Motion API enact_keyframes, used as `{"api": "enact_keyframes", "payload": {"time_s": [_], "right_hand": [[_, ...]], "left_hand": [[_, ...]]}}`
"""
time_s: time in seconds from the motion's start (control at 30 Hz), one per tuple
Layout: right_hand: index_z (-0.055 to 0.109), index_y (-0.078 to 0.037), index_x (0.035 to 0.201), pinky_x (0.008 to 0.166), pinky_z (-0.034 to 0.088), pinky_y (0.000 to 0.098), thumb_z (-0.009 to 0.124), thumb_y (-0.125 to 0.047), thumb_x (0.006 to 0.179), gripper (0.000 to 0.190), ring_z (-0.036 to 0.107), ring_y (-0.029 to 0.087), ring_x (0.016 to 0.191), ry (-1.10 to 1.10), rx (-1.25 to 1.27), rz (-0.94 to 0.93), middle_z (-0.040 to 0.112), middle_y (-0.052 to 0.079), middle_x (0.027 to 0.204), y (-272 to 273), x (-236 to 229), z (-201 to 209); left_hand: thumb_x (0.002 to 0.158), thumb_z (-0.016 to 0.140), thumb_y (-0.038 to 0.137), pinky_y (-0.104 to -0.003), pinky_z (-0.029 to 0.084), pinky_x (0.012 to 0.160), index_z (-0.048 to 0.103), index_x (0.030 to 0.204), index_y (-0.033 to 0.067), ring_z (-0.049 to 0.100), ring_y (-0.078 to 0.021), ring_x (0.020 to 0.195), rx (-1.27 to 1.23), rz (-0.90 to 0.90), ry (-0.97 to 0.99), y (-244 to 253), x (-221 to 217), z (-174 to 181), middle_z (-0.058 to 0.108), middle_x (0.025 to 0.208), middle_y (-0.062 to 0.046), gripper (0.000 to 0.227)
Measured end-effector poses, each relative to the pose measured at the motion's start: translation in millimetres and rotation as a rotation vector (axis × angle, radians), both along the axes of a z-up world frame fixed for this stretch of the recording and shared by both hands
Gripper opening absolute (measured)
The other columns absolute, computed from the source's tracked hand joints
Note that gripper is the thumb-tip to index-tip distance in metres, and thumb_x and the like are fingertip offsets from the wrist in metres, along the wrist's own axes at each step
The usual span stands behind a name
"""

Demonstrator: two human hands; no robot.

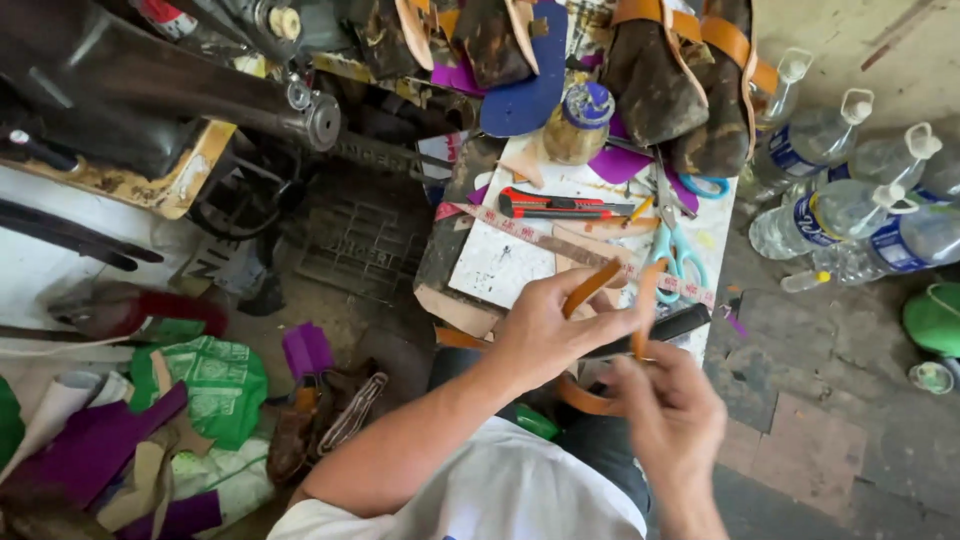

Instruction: The person cuts a strip of orange leather with scissors and attaches it to a sandal sole. They then handle a pair of brown leather insoles, placing them on the workbench and later picking them up to attach a small piece of leather to one.

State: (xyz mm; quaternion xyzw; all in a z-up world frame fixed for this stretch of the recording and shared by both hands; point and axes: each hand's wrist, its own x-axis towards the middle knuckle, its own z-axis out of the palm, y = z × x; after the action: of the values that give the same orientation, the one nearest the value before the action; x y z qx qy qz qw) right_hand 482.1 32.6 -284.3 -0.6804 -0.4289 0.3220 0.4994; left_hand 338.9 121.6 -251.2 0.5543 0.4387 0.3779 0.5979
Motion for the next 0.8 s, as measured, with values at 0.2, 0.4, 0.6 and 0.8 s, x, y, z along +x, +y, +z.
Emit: {"api": "enact_keyframes", "payload": {"time_s": [0.2, 0.4, 0.6, 0.8], "right_hand": [[0.074, -0.005, 0.105, 0.062, 0.064, 0.0278, 0.070, -0.020, 0.091, 0.020, 0.072, 0.011, 0.069, -0.129, 0.012, 0.158, 0.079, 0.006, 0.081, 11, 11, -18], [0.074, 0.000, 0.119, 0.083, 0.053, 0.0515, 0.068, -0.006, 0.098, 0.023, 0.066, 0.043, 0.091, -0.755, 0.232, 0.128, 0.069, 0.022, 0.099, 60, 90, -33], [0.076, -0.012, 0.110, 0.080, 0.054, 0.0465, 0.077, -0.015, 0.089, 0.022, 0.065, 0.036, 0.090, -0.959, 0.165, 0.169, 0.062, 0.011, 0.091, 67, 116, -59], [0.079, -0.013, 0.099, 0.072, 0.055, 0.0437, 0.080, -0.023, 0.087, 0.016, 0.068, 0.035, 0.080, -0.760, 0.098, 0.316, 0.068, 0.010, 0.083, 46, 71, -12]], "left_hand": [[0.089, 0.071, 0.029, -0.027, 0.044, 0.069, 0.074, 0.084, 0.0131, 0.054, -0.0081, 0.074, -0.024, 0.022, 0.021, 12, 3, -27, 0.062, 0.074, 0.003, 0.017], [0.095, 0.075, 0.015, -0.016, 0.036, 0.035, 0.076, 0.105, 0.0030, 0.046, -0.0021, 0.036, -0.023, 0.027, -0.353, 20, -14, -53, 0.055, 0.051, 0.000, 0.016], [0.097, 0.070, 0.009, -0.016, 0.032, 0.031, 0.069, 0.111, -0.0079, 0.041, -0.0002, 0.033, -0.105, -0.052, -0.475, 25, -21, -67, 0.049, 0.055, 0.002, 0.022], [0.096, 0.072, 0.008, -0.015, 0.035, 0.033, 0.069, 0.109, -0.0082, 0.043, 0.0010, 0.035, -0.128, -0.067, -0.493, 24, -24, -55, 0.048, 0.060, 0.005, 0.021]]}}
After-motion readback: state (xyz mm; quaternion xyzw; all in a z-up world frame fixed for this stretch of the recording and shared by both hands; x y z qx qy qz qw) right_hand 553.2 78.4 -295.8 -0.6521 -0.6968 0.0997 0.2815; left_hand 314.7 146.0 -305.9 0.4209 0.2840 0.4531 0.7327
